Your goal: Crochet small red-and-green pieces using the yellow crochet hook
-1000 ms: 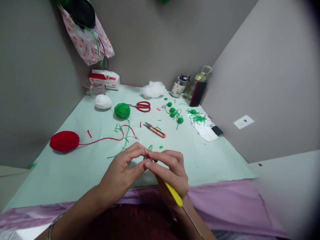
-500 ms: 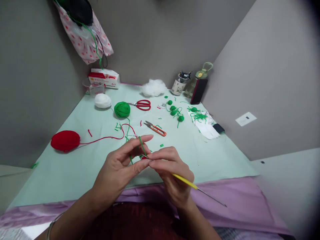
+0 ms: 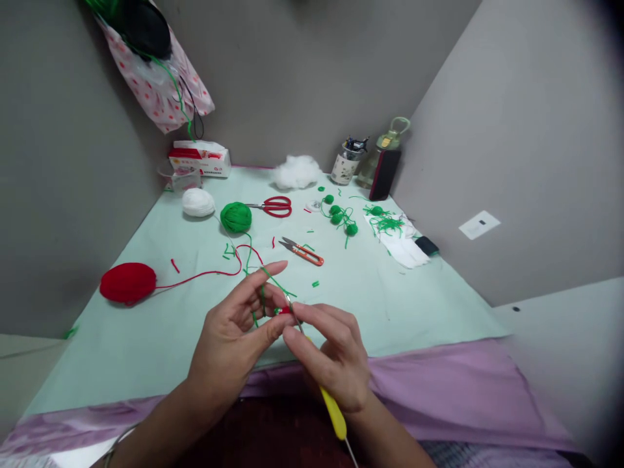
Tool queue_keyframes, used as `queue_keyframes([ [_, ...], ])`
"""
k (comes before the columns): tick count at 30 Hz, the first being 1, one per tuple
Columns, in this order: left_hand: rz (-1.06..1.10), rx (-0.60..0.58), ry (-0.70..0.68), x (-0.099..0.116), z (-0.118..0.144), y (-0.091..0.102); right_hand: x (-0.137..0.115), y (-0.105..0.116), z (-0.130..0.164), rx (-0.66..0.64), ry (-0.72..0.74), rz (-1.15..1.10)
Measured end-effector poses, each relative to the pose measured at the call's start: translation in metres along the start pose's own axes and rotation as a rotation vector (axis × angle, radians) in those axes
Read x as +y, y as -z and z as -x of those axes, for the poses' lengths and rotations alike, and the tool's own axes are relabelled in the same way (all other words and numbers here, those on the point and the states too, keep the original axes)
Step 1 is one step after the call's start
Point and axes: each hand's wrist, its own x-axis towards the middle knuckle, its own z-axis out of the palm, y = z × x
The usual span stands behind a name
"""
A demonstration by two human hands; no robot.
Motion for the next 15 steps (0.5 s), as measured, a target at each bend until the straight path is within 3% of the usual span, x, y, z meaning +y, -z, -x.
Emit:
queue_keyframes([
  [4,0.119,-0.077,0.155,-0.0064,-0.0010,0.0032,-0.0001,-0.0046,-0.0013,0.021,-0.041,-0.071],
  [6,0.138,-0.100,0.170,-0.0084,-0.0012,0.0039,-0.0003,-0.0079,-0.0004,0.075,-0.086,-0.139],
  [10,0.023,-0.016,0.048,-0.0093,0.0005,0.0005,-0.0016,-0.0089,0.0022,0.131,-0.140,-0.233],
  [15,-0.231,0.068,-0.225,-0.0101,0.0026,-0.0027,-0.0029,-0.0042,0.0056,0.090,-0.093,-0.099],
])
